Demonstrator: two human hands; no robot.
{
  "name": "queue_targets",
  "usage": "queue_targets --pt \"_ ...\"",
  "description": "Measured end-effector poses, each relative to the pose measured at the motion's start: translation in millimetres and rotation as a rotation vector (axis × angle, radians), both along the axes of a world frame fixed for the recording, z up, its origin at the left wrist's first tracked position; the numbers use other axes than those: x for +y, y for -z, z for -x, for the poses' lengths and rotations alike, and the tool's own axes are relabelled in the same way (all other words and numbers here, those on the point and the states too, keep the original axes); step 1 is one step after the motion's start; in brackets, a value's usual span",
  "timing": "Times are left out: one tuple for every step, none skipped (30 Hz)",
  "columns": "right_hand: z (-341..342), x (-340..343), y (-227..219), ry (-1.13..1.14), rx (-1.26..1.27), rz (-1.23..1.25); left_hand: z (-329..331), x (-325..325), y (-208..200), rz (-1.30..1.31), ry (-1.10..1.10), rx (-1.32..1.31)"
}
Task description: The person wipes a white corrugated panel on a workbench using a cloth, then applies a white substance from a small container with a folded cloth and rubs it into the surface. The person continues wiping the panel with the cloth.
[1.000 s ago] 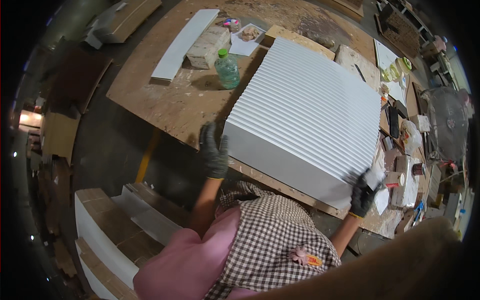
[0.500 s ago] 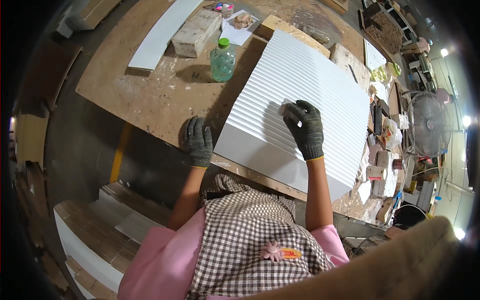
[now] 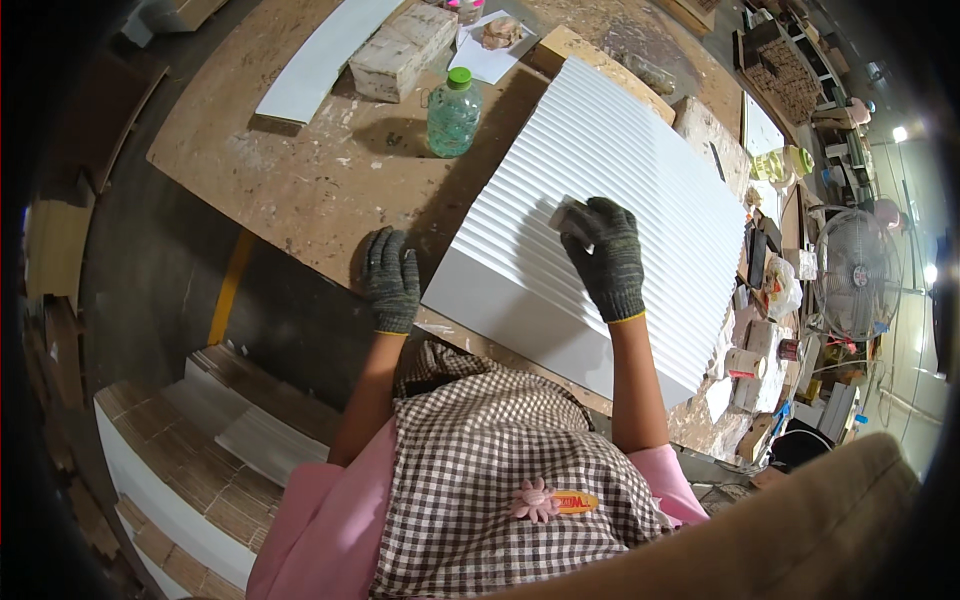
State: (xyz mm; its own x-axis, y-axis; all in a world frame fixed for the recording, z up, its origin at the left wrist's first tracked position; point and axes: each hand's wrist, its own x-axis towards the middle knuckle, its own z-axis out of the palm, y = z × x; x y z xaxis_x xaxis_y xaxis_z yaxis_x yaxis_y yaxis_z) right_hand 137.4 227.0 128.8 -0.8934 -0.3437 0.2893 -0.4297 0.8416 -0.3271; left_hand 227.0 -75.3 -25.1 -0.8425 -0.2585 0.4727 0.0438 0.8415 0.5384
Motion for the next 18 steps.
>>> queue_targets --pt "1.4 -6.0 1.1 -0.017 -0.008 0.009 0.1 0.3 0.1 0.005 0.0 -0.004" --pt "3.5 -9.7 2.0 -0.034 -0.016 0.018 0.3 0.4 -0.4 0.01 0.0 -0.009" --pt "5.9 -10.0 6.2 -0.025 -0.024 0.003 0.4 0.9 -0.7 0.01 0.001 -0.009" --pt "5.5 -8.2 5.2 -0.024 -0.025 0.003 0.5 1.7 -1.0 0.003 -0.003 -0.019" --pt "4.9 -5.7 2.9 -0.017 -0.015 -0.033 0.1 1.8 -2.0 -0.003 -0.013 -0.03" --pt "4.9 -2.3 1.6 -0.01 -0.004 -0.07 -0.1 1.5 -3.0 -0.003 -0.016 -0.031" --pt "5.8 3.1 4.5 -0.016 0.017 -0.075 -0.3 1.2 -3.9 0.008 -0.019 -0.027" --pt "5.4 1.5 2.7 -0.017 0.015 -0.076 -1.4 1.4 -3.7 0.017 -0.018 -0.022" --pt "5.3 -1.5 -0.5 -0.016 0.005 -0.046 -1.8 1.4 -3.4 0.017 -0.018 -0.024" --pt "5.5 -4.5 -1.8 -0.016 -0.005 -0.017 -1.5 1.3 -3.0 0.012 -0.019 -0.019" --pt "8.9 -6.4 0.3 -0.072 -0.011 -0.011 0.0 1.8 -3.8 0.006 -0.016 -0.012" --pt "7.9 -7.7 0.9 -0.069 -0.01 -0.012 0.4 2.5 -4.9 0.005 -0.013 -0.011" --pt "6.7 -9.5 1.0 -0.054 -0.021 -0.045 0.7 3.3 -6.0 -0.007 -0.006 -0.015" --pt "6.6 -11.9 2.3 -0.044 -0.034 -0.074 0.7 2.7 -7.9 -0.017 -0.004 -0.021" --pt "5.1 -9.1 0.5 -0.036 -0.031 -0.099 0.6 2.4 -9.9 -0.015 -0.007 -0.021" --pt "4.7 -4.6 1.5 -0.038 -0.031 -0.098 0.6 2.4 -11.7 0.021 -0.012 -0.022" --pt "3.4 -2.4 -1.1 -0.027 -0.019 -0.103 -1.6 2.2 -13.3 0.056 -0.019 -0.026" --pt "2.4 -2.7 -2.9 -0.016 -0.007 -0.108 -2.7 1.5 -11.0 0.058 -0.024 -0.027"
